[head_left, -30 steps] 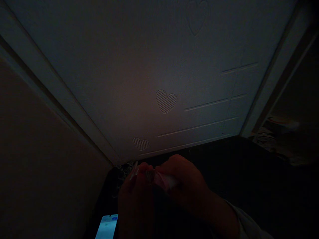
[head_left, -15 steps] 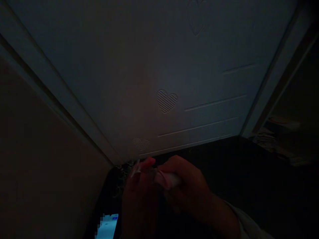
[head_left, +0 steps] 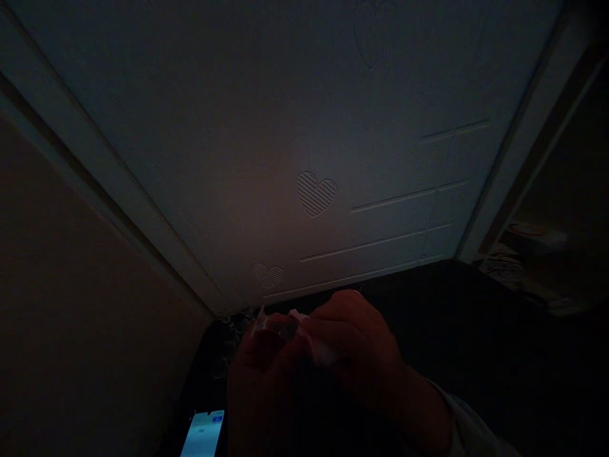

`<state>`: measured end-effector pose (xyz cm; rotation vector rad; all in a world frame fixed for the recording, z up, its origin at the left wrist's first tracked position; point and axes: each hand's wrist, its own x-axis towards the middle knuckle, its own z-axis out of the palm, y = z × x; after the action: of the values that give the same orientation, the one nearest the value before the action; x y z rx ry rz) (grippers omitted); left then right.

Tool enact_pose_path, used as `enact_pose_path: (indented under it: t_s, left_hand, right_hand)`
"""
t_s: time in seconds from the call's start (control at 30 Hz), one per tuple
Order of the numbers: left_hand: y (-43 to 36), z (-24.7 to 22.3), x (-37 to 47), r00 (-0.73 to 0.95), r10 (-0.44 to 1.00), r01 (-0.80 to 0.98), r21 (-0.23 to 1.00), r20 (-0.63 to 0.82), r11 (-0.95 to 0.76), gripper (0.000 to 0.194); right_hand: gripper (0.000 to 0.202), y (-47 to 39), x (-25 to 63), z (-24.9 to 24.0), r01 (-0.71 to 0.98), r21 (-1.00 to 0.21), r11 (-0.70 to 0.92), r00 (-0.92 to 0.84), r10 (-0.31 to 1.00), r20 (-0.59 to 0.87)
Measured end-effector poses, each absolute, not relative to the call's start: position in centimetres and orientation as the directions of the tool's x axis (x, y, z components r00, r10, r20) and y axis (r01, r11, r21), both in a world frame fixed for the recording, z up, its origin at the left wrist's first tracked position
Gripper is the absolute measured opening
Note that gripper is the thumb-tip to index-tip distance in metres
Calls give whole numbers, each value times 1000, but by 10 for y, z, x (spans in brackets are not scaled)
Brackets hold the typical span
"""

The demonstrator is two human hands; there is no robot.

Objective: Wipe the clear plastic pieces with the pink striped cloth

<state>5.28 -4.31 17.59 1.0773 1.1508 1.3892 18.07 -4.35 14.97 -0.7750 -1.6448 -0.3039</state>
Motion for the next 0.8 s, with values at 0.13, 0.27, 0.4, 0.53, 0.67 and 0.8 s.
enact_pose_path:
  t_s: [0.13, 0.27, 0.4, 0.53, 0.67, 0.8]
  left_hand:
    - [-41, 170, 50, -101, 992, -235, 968, 70, -92, 24]
    - [-40, 166, 48, -55, 994, -308, 945, 99, -112, 26]
    - [-40, 163, 46, -31, 995, -311, 945, 94, -100, 31]
    - [-41, 163, 44, 34, 986, -332, 932, 166, -146, 29]
    - [-41, 164, 41, 20, 986, -284, 946, 166, -153, 31]
    - [-42, 164, 40, 48, 986, -292, 947, 157, -137, 29]
  right_hand:
    - [8, -45, 181, 151, 588, -286, 757, -3, 356, 935]
    - [7, -46, 181, 152, 523, -385, 760, 37, 431, 902]
    - [10, -48, 180, 150, 432, -478, 765, 83, 494, 865]
    - [5, -52, 178, 155, 372, -578, 727, 123, 578, 807]
    - [11, -55, 179, 161, 292, -687, 666, 111, 689, 716]
    - [8, -56, 182, 165, 91, -839, 537, 49, 839, 542]
